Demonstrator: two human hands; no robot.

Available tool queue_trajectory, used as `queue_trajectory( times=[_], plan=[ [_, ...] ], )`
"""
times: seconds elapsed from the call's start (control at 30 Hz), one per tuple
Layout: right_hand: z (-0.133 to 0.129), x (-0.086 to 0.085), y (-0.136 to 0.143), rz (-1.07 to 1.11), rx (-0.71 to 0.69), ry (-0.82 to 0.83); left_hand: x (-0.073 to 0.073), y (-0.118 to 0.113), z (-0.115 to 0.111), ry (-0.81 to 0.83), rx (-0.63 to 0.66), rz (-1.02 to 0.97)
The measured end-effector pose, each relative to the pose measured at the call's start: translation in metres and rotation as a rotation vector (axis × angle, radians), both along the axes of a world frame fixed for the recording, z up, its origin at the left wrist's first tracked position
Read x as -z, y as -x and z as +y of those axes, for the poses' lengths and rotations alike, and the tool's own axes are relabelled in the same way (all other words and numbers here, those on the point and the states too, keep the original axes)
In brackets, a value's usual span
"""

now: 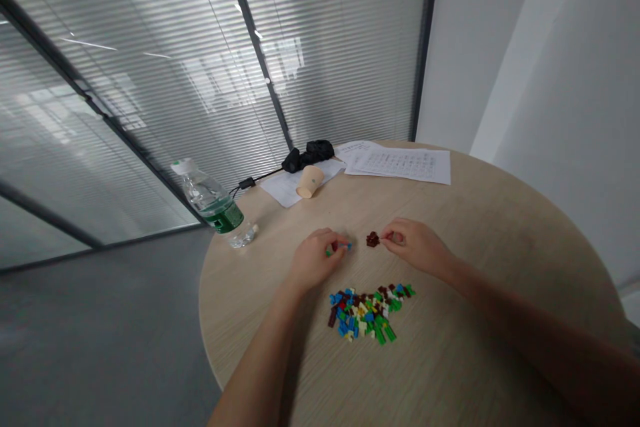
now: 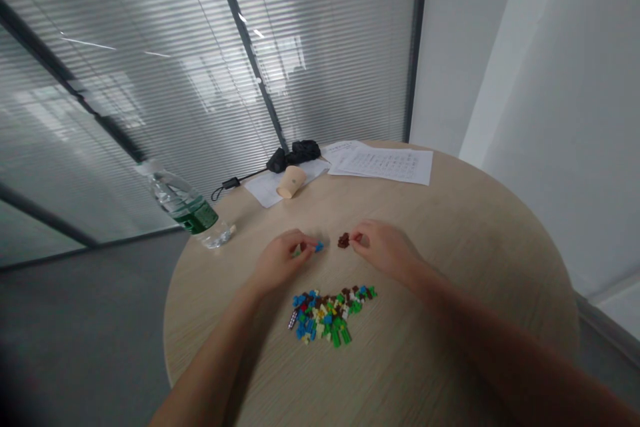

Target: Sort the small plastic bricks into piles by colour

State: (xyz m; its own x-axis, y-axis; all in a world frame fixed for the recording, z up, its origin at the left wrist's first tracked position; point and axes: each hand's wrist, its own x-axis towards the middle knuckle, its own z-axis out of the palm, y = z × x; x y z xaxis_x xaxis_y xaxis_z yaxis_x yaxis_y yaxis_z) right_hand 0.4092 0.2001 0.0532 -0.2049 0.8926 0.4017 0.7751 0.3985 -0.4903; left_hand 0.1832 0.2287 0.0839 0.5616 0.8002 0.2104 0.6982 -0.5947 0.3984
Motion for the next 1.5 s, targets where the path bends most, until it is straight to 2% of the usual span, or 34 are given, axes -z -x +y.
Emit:
queue_trajectory(
  times=[0.17,0.37,0.5,0.8,1.5],
  plan=[
    [0.009,0.013,-0.005,0.005,0.099,0.058,-0.002,-0.003,-0.007,0.152,0.242,-0.024],
    [0.011,0.018,-0.003,0.016,0.092,0.086,0.001,-0.002,-0.009,0.250,0.320,0.019],
    [0.010,0.018,-0.003,0.020,0.075,0.086,0.002,0.002,-0.008,0.269,0.327,0.079],
    [0.009,0.016,-0.003,0.035,0.106,0.077,-0.007,0.002,-0.012,0.322,0.345,0.161],
    [0.001,0.009,0.002,0.058,0.021,0.019,-0.008,0.002,-0.011,0.327,0.350,0.188]
  ],
)
